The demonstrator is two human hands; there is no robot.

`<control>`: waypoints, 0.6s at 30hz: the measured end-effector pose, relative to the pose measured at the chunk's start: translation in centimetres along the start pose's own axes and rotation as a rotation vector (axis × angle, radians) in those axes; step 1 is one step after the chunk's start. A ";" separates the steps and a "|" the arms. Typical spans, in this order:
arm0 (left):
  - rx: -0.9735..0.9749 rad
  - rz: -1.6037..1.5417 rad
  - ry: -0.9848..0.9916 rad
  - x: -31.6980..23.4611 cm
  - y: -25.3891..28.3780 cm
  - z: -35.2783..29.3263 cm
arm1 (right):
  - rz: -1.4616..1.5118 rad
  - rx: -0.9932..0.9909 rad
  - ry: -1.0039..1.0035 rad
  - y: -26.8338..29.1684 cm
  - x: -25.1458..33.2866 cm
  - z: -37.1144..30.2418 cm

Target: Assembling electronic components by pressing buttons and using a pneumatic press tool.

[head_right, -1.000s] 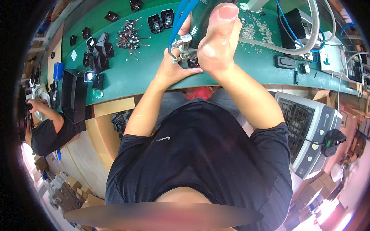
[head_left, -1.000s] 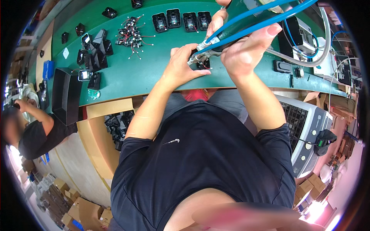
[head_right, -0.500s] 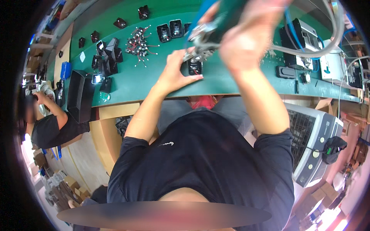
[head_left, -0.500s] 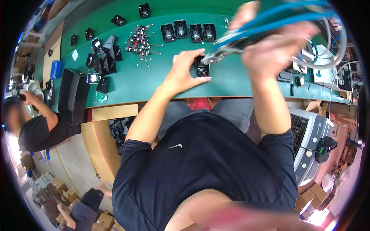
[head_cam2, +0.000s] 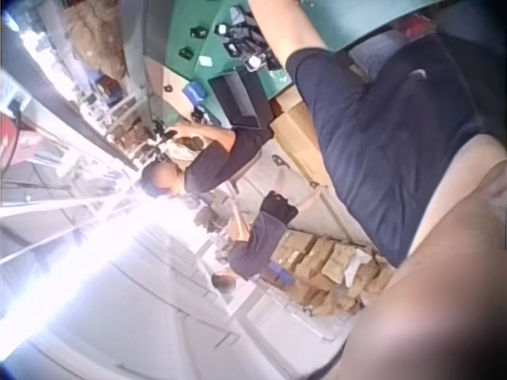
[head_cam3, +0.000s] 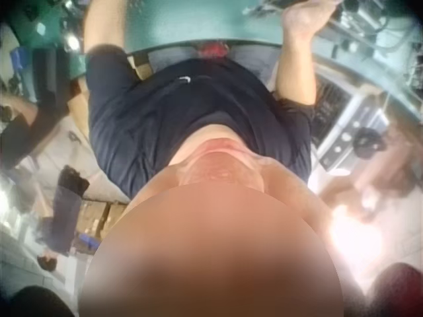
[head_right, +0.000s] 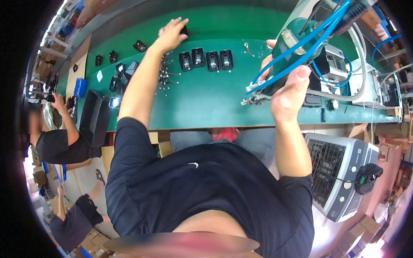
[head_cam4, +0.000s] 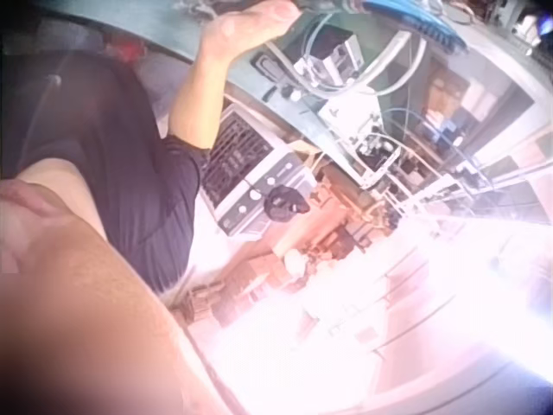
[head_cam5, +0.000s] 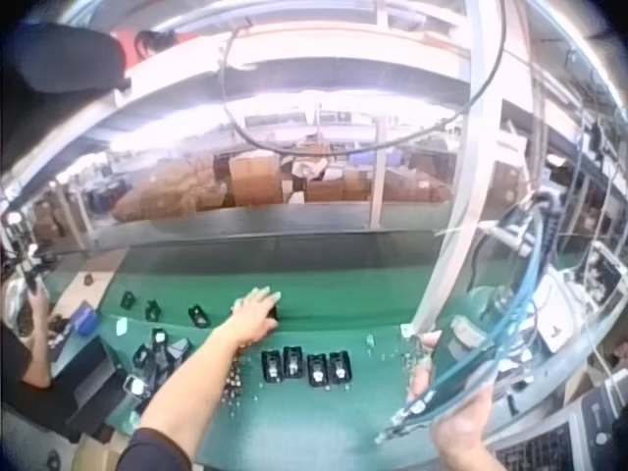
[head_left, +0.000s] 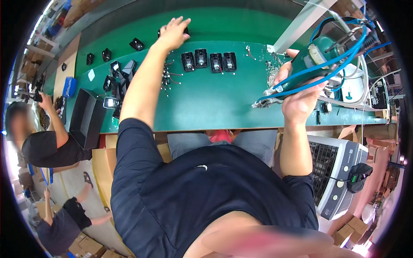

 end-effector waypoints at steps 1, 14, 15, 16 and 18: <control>-0.093 -0.144 -0.078 0.3 2.0 -1.6 | 0.003 0.025 0.005 0.2 0.3 -0.1; 0.011 -0.044 -0.064 -6.3 4.0 -11.7 | 0.013 0.052 0.023 -2.5 -0.1 0.4; -0.031 -0.121 -0.046 -6.1 4.8 -12.5 | 0.050 0.049 0.028 -2.8 0.1 0.7; -0.068 -0.203 -0.033 -6.4 5.6 -13.3 | 0.043 0.039 0.024 -2.7 0.4 0.8; -0.078 -0.218 -0.023 -7.2 5.1 -15.1 | 0.039 0.062 0.035 -3.0 0.9 1.1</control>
Point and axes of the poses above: each hand's wrist, its own z-axis towards the middle knuckle, its own y-axis out of the back of the hand, x = y × z, the point moved 6 cm from there along z, towards the middle knuckle, and after that the axes turned 1 degree about -z, right-handed, at the moved point
